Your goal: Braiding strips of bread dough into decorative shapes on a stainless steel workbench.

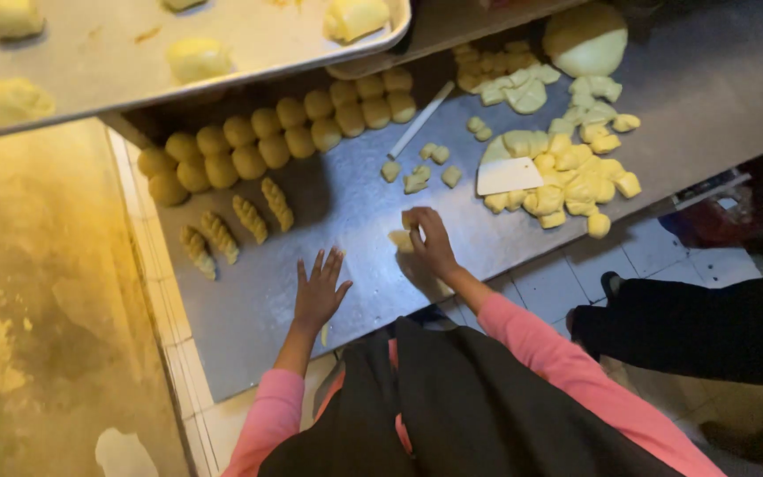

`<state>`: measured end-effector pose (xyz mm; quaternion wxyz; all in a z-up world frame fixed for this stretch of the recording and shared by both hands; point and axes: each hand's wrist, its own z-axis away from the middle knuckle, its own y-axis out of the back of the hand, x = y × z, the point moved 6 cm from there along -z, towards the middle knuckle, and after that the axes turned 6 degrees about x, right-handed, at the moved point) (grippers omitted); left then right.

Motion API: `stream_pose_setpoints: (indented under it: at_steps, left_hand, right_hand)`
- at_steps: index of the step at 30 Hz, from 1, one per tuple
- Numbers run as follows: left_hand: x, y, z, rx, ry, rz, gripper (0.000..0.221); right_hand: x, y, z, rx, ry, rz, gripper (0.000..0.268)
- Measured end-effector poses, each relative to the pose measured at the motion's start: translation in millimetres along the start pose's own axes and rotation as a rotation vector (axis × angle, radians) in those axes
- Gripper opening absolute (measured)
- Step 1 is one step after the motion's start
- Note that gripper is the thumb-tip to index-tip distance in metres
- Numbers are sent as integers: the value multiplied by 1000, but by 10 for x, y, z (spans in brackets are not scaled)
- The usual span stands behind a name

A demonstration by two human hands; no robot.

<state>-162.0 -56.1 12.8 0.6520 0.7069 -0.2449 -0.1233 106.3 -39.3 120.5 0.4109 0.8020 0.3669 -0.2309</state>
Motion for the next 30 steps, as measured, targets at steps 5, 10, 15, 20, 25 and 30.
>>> stream_pose_setpoints:
  at_steps: [5, 10, 15, 20, 25, 30]
  left_hand:
    - [32, 42, 21, 54, 94, -76, 73]
    - [128, 47, -23, 121, 168, 38, 74]
    - [166, 7, -47, 108, 174, -99, 78]
    - [177, 111, -186, 1, 199, -210, 73]
    - [298, 425, -282, -67, 240, -84, 63]
    - [631, 291, -314, 147, 57, 152, 58]
  right_hand:
    - [37, 3, 1146, -236, -76, 39, 34]
    - [-167, -329, 1070, -445, 76, 461, 67]
    - [63, -824, 365, -396, -13, 500, 70]
    - [186, -1140, -135, -306, 2, 510, 76]
    - [241, -1082, 43, -247, -45, 528, 76]
    - [141, -786, 565, -267, -124, 388, 79]
